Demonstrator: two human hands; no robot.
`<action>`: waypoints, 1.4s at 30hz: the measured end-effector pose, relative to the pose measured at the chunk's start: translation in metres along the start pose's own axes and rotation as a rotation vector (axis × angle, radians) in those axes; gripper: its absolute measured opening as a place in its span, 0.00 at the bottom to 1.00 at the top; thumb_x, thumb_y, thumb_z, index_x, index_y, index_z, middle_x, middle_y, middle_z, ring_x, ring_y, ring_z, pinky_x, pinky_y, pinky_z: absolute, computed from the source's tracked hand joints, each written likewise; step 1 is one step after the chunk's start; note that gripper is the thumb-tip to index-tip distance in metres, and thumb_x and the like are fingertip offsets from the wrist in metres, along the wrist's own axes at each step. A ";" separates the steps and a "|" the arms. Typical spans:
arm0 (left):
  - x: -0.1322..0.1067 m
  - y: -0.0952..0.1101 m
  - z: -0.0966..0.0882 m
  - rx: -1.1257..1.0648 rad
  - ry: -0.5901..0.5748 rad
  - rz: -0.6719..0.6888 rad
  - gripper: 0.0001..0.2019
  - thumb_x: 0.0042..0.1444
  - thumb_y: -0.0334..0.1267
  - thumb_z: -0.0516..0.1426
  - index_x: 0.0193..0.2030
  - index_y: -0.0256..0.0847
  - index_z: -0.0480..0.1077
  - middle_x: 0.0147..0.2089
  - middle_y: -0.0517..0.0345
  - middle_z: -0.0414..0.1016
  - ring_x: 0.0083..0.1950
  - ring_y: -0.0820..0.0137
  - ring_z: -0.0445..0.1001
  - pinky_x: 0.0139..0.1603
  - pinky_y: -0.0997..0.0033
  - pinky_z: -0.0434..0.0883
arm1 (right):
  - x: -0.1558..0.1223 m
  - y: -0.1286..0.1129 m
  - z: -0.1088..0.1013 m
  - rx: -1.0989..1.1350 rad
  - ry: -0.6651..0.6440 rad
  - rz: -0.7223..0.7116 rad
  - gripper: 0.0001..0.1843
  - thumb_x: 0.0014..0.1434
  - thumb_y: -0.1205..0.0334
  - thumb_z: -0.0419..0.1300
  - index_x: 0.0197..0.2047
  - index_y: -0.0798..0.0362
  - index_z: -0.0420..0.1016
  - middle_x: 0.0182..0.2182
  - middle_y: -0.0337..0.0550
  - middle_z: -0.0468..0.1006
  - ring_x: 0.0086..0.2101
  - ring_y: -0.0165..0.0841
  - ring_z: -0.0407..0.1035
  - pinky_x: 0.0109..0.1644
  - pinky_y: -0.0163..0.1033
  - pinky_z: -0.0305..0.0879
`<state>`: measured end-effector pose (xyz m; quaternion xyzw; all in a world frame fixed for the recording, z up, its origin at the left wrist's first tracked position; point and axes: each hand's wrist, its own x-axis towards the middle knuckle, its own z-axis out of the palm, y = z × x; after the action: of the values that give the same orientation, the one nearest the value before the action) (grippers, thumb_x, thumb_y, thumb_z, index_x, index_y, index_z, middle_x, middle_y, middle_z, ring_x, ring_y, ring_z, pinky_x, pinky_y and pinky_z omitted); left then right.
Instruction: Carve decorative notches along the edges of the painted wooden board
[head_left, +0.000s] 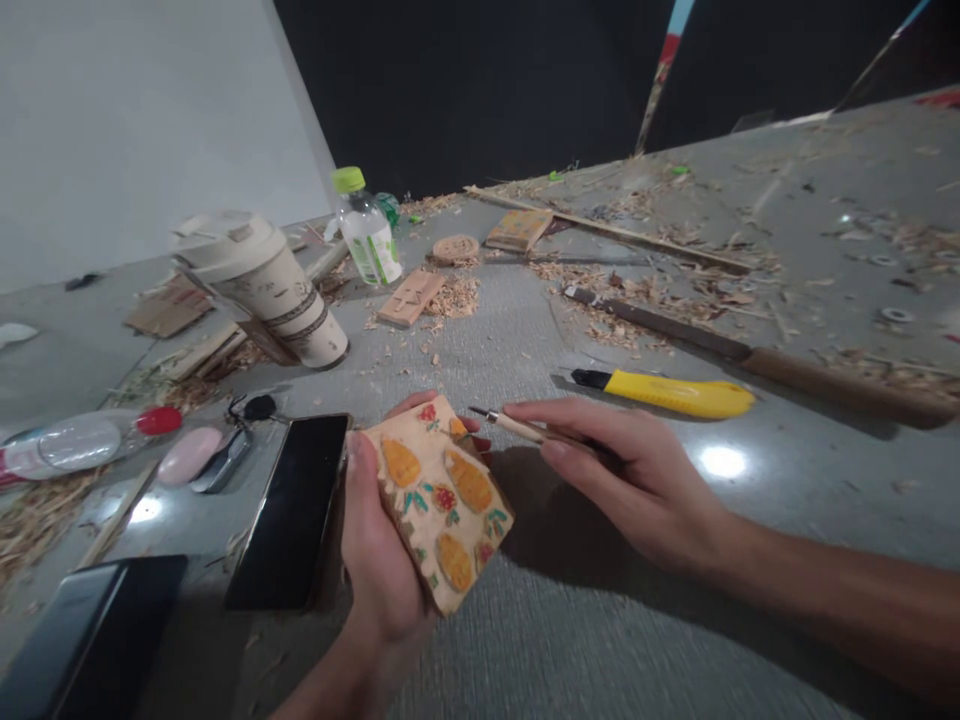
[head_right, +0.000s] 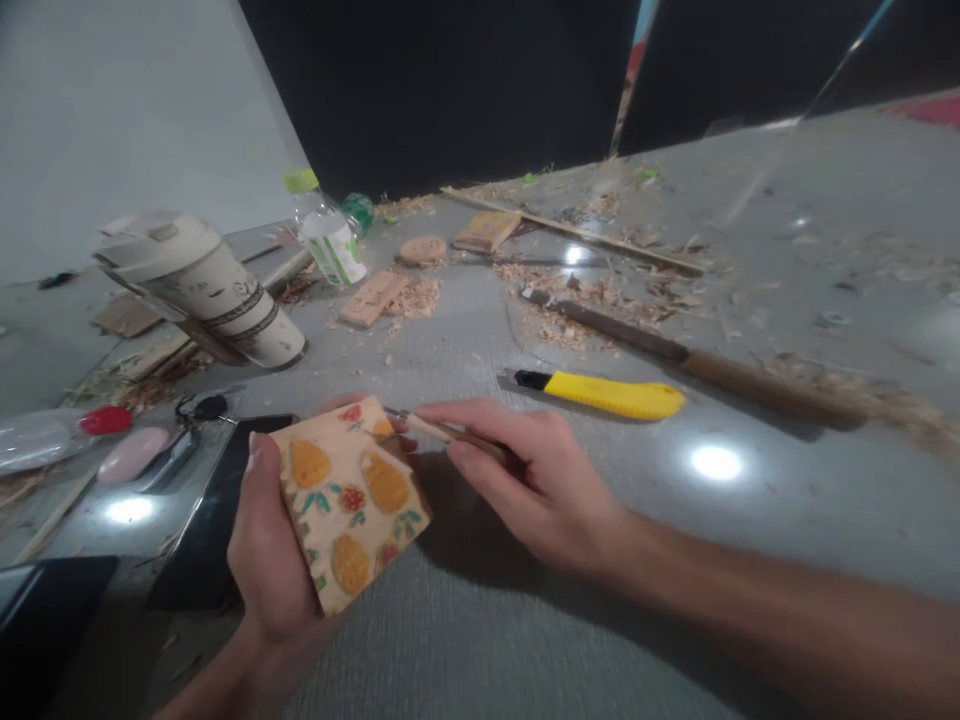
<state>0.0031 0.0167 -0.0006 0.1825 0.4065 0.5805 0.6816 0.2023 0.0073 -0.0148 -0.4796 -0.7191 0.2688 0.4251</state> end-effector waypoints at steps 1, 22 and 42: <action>0.000 0.000 0.000 0.002 0.000 0.001 0.31 0.70 0.61 0.58 0.72 0.44 0.70 0.46 0.43 0.88 0.51 0.45 0.88 0.52 0.45 0.85 | 0.000 0.000 0.000 0.004 -0.005 0.001 0.18 0.76 0.62 0.57 0.62 0.44 0.84 0.55 0.43 0.89 0.47 0.35 0.84 0.38 0.33 0.76; -0.001 -0.002 -0.001 0.033 0.011 0.044 0.31 0.74 0.60 0.53 0.73 0.43 0.71 0.47 0.41 0.87 0.52 0.45 0.87 0.48 0.48 0.85 | -0.007 -0.006 0.001 0.011 -0.125 -0.279 0.20 0.75 0.72 0.58 0.66 0.53 0.79 0.52 0.43 0.89 0.46 0.26 0.84 0.51 0.28 0.76; -0.001 -0.006 -0.006 0.046 -0.093 0.047 0.42 0.54 0.66 0.72 0.69 0.45 0.71 0.49 0.47 0.87 0.49 0.51 0.88 0.46 0.57 0.85 | -0.018 -0.021 0.009 -0.104 -0.202 -0.304 0.22 0.76 0.70 0.52 0.69 0.51 0.74 0.39 0.40 0.86 0.30 0.29 0.77 0.32 0.33 0.70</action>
<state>0.0028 0.0125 -0.0079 0.2342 0.3830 0.5777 0.6817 0.1878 -0.0169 -0.0090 -0.3574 -0.8352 0.2107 0.3609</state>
